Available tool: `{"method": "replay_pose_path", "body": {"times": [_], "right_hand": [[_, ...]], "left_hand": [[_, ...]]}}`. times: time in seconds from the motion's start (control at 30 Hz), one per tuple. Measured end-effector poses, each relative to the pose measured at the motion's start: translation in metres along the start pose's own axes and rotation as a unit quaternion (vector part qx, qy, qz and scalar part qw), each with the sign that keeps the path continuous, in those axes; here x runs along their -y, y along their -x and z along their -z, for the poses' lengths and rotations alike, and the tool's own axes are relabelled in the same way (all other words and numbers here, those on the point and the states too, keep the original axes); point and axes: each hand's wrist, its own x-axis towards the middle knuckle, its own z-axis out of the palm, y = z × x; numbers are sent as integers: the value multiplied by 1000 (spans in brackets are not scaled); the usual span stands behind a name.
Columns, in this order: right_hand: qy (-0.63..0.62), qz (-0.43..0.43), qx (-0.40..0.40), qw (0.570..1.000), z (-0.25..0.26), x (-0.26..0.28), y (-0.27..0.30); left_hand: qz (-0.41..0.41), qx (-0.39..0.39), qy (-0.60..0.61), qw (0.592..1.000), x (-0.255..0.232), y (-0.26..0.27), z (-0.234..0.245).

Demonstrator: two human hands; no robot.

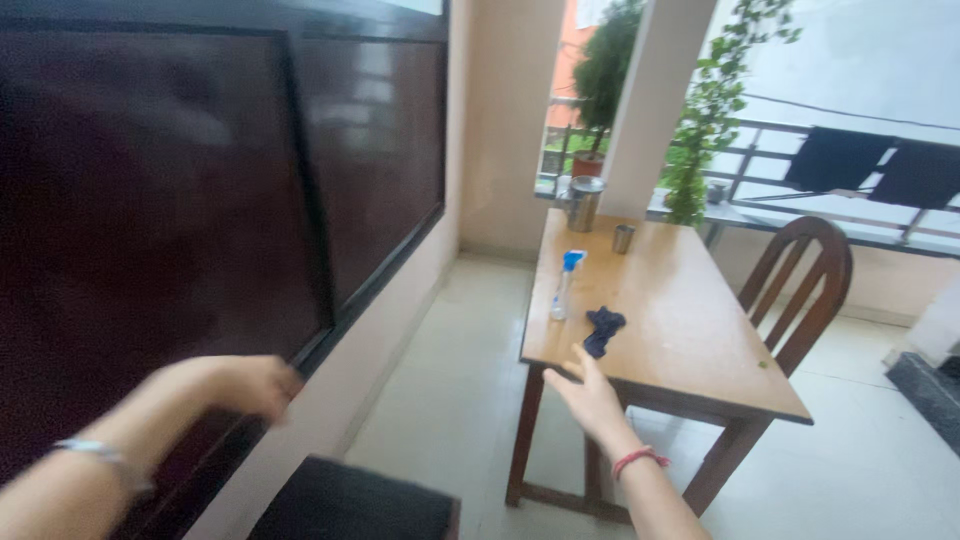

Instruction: The person moves a chair aside, then sprays cleaning liquid onto a frosted glass door and wipes the glass surface and the black frame with a cloth.

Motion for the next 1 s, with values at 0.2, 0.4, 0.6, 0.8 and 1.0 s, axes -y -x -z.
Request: {"method": "replay_pose_path", "body": {"times": [0.2,0.4,0.6,0.8,1.0], "right_hand": [[87,32,-122,988,42,-75,-107],[32,-54,-158,985,73,-131,-189],[107,-78,-188,973,82,-213,-288],[193,-179,-88,961,34,-336,-374],[246,-203,-7,948,-7,-391,-392]], "left_hand": [[-204,-198,142,948,-162,-124,61],[-273,-331,285,857,-287,-278,95],[-201,-369,429,800,-382,-394,114],[-141,-369,482,782,-453,-443,130],[-11,-424,447,788,-496,-482,119]]}}
